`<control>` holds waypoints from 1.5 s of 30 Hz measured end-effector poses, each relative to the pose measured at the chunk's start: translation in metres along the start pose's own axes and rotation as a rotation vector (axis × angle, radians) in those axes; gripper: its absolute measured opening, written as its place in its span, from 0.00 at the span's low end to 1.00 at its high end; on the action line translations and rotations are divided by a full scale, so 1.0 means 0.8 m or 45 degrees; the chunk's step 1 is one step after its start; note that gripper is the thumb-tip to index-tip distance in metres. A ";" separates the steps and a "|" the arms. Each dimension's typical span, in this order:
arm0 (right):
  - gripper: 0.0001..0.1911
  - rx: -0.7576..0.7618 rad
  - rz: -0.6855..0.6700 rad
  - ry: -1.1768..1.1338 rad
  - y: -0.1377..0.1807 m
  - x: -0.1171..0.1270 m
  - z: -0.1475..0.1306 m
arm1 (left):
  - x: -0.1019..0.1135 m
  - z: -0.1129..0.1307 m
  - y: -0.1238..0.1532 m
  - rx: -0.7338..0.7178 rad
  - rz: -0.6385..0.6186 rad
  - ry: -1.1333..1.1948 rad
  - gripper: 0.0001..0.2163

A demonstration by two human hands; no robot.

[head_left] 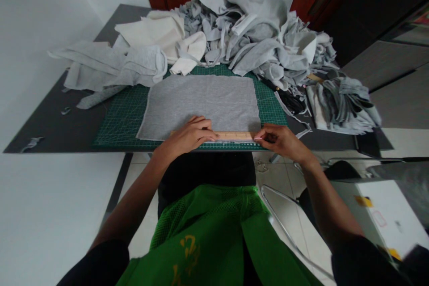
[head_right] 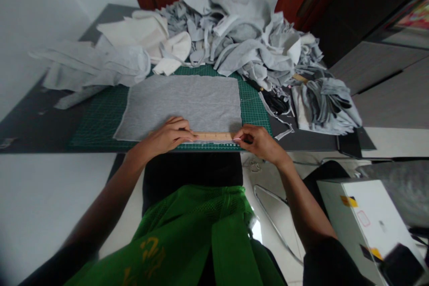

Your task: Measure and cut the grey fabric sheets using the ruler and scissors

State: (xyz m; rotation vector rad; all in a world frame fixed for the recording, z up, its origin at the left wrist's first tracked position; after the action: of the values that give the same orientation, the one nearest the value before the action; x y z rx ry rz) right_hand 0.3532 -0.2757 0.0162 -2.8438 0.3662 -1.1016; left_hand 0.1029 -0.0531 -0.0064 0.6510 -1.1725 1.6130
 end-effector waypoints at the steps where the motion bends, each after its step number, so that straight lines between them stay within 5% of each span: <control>1: 0.13 -0.001 -0.001 -0.001 0.001 0.002 0.001 | 0.000 0.000 0.000 -0.003 0.003 -0.001 0.11; 21: 0.19 -0.043 0.037 0.128 0.023 0.036 0.014 | 0.001 0.002 -0.001 -0.017 0.039 0.001 0.12; 30: 0.14 -0.067 0.115 0.136 0.029 0.043 0.007 | 0.004 0.009 0.003 0.017 0.104 -0.038 0.10; 37: 0.13 -0.089 0.222 -0.115 -0.003 0.000 -0.029 | 0.010 0.029 0.014 0.102 0.227 -0.197 0.09; 45: 0.04 0.097 0.038 -0.084 -0.055 -0.075 -0.088 | 0.009 0.064 0.066 0.369 0.454 -0.301 0.12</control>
State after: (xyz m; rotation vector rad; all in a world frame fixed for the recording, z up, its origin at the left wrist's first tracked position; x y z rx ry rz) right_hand 0.2714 -0.2172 0.0356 -2.7910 0.3526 -0.9915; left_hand 0.0448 -0.0984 -0.0006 0.8732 -1.2902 2.0771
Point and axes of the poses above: each hand's wrist, its own y-axis away from the middle knuckle, its own x-axis out of the back of the hand, z = x × y, the point moved 2 cm from there along -y, towards the middle knuckle, and after that the axes turned 5 degrees about z, right-handed, at the moved point
